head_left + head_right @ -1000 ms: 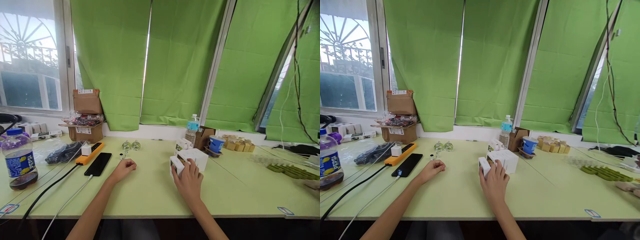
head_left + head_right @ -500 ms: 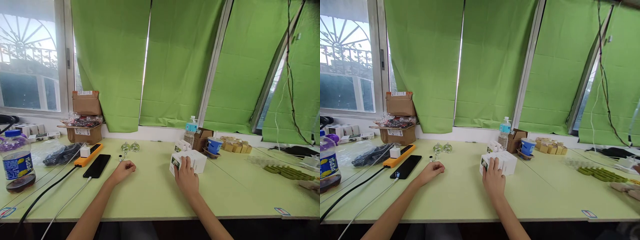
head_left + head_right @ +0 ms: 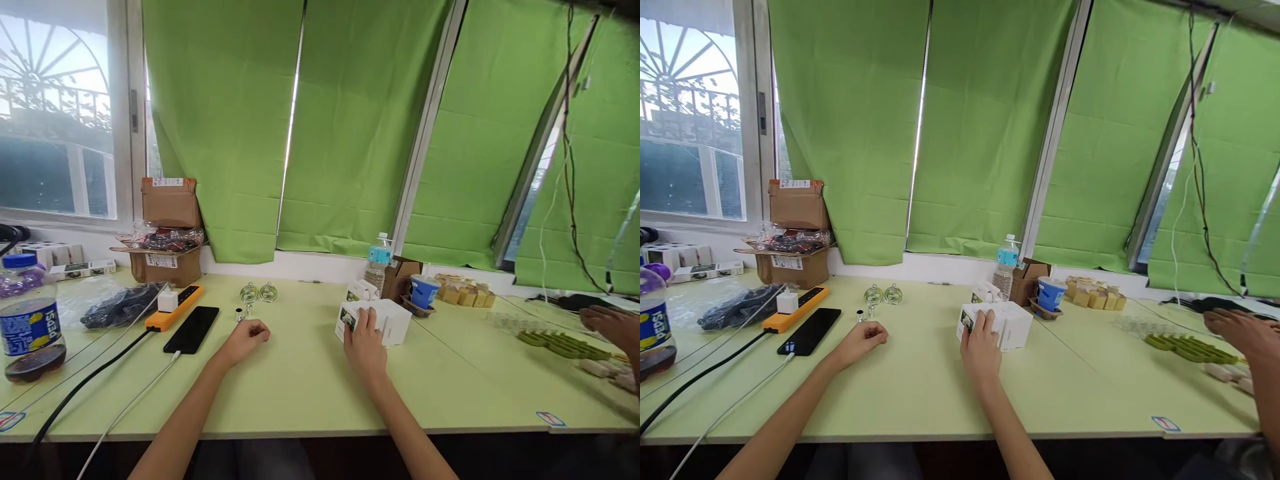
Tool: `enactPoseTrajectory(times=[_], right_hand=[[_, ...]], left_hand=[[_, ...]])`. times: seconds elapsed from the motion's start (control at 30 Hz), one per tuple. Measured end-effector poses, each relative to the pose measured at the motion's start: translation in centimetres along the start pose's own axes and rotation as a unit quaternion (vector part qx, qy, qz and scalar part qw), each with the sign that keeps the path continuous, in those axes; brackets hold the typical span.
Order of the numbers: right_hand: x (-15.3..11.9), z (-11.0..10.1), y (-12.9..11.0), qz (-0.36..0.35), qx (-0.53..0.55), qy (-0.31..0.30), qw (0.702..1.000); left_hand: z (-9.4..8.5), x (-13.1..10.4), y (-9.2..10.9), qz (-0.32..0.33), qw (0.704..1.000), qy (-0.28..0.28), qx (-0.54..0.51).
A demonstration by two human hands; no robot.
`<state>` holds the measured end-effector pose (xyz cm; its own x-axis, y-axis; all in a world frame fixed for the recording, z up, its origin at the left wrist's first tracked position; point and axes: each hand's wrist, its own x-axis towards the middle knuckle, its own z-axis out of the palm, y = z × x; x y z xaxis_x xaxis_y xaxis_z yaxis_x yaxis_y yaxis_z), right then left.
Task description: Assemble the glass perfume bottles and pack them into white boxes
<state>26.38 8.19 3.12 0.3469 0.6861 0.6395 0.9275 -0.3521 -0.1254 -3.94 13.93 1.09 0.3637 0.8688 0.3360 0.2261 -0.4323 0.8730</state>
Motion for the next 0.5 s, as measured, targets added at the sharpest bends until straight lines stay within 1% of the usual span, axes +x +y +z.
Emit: enactPoseTrajectory(times=[0.1,0.13,0.2,0.3,0.33,0.4,0.5], right_hand=[[-0.3,-1.1,0.2,-0.002,0.000,-0.005,1.000],[-0.2,-1.8,0.4,-0.004,0.000,0.002,1.000],[0.5,-3.4,0.8,-0.004,-0.001,0.036,0.999],[3.4,-5.6,0.9,-0.019,0.012,0.125,0.992],[4.8,-5.9,0.7,-0.019,0.023,0.129,0.991],[7.8,-5.7,0.3,-0.011,0.034,0.078,0.996],[11.6,-4.0,-0.1,0.022,0.004,-0.006,1.000]], left_hand=[[0.0,0.1,-0.1,0.005,1.000,0.002,0.006],[0.0,0.1,-0.2,0.007,1.000,0.003,0.008],[0.0,0.2,-0.3,0.010,1.000,0.004,0.013],[0.0,0.2,-0.3,0.016,1.000,0.008,0.021],[0.1,0.2,-0.3,0.019,0.999,0.011,0.026],[0.1,0.1,-0.2,0.025,0.999,0.020,0.041],[0.0,0.0,0.0,0.036,0.995,0.046,0.078]])
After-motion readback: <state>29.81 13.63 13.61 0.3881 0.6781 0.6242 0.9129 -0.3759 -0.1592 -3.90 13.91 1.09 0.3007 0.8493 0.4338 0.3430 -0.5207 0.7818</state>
